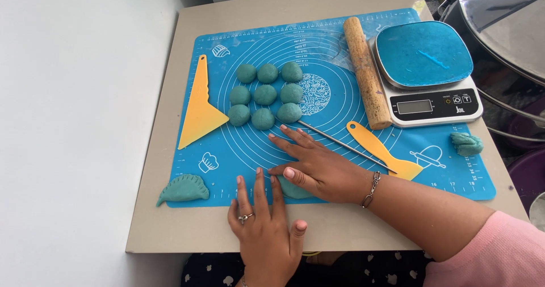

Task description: Shaping and sealing the edges of blue dough pastries using a plastic scraper and a metal rod for decoration.

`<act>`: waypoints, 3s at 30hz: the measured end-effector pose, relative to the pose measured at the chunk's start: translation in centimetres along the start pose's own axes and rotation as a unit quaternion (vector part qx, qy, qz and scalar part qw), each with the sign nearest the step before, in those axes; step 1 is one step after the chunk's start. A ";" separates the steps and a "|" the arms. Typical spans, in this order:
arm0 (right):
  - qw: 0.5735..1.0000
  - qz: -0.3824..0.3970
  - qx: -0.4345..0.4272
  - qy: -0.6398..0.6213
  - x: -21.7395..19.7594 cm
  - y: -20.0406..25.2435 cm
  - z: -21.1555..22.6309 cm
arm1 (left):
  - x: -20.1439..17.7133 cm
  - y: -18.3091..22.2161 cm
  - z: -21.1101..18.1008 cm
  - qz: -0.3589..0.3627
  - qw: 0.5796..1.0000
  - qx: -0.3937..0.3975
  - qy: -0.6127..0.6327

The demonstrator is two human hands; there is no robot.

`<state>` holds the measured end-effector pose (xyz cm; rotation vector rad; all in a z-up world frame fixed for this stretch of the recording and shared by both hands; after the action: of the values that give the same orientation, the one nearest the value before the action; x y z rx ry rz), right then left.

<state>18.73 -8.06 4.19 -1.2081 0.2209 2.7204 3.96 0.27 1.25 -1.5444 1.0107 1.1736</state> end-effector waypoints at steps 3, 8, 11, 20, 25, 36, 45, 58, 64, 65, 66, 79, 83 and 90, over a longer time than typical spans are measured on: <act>1.000 -0.011 -0.020 0.014 0.1 0.2 0.0 | 0.1 0.1 -1.1 -0.003 0.999 0.000 0.033; 0.999 -0.005 -0.027 0.029 0.4 0.4 -0.2 | 0.9 0.0 -1.8 -0.009 0.999 -0.027 -0.017; 1.000 0.007 -0.007 0.018 0.6 0.0 -0.7 | 1.1 0.0 -1.9 -0.005 0.999 -0.029 -0.030; 1.000 0.020 0.004 -0.013 0.2 0.0 -0.7 | 1.6 0.5 -3.3 -0.017 0.998 -0.057 -0.033; 0.999 0.027 0.017 -0.026 0.2 -0.1 -0.9 | 1.6 0.6 -3.5 -0.024 0.997 -0.067 -0.038; 0.999 0.031 0.020 -0.012 0.4 -0.2 -1.3 | 1.4 0.7 -3.9 -0.064 0.994 -0.075 -0.039; 0.999 0.037 0.024 0.002 0.4 -0.4 -1.2 | 1.9 0.6 -3.9 -0.047 0.994 -0.082 -0.052; 0.995 0.021 -0.026 0.094 1.1 -0.4 -1.1 | 1.7 1.1 -4.1 -0.055 0.991 -0.115 -0.039; 0.994 0.022 -0.038 0.101 1.1 -0.1 -1.2 | 1.7 1.3 -4.2 -0.050 0.991 -0.122 -0.026; 0.994 0.021 -0.044 0.100 1.0 0.0 -1.1 | 1.5 1.2 -4.3 -0.057 0.991 -0.114 -0.025; 0.994 0.021 -0.044 0.100 0.9 0.1 -0.9 | 1.5 1.2 -4.3 -0.057 0.991 -0.114 -0.025; 0.997 0.042 -0.019 0.063 0.3 0.9 -0.7 | 1.3 1.6 -3.9 -0.037 0.996 -0.087 0.001; 0.997 0.068 0.015 0.045 0.4 1.1 -0.8 | 1.1 1.4 -4.1 -0.041 0.997 -0.067 -0.007; 0.997 0.078 0.000 0.010 -0.3 1.5 -1.6 | 1.3 1.4 -4.0 -0.066 0.996 -0.065 -0.012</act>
<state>19.75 -9.84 3.43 -1.2675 0.3319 2.8407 3.83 -4.08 0.20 -1.6697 0.8162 1.1811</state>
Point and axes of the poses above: each hand's wrist, its own y-axis away from the middle knuckle, its own x-axis out of the palm, z = x × y, the point moved 4 cm from there along -y, towards the middle knuckle, and after that the axes turned 11 degrees about z, right-handed, at the moved point
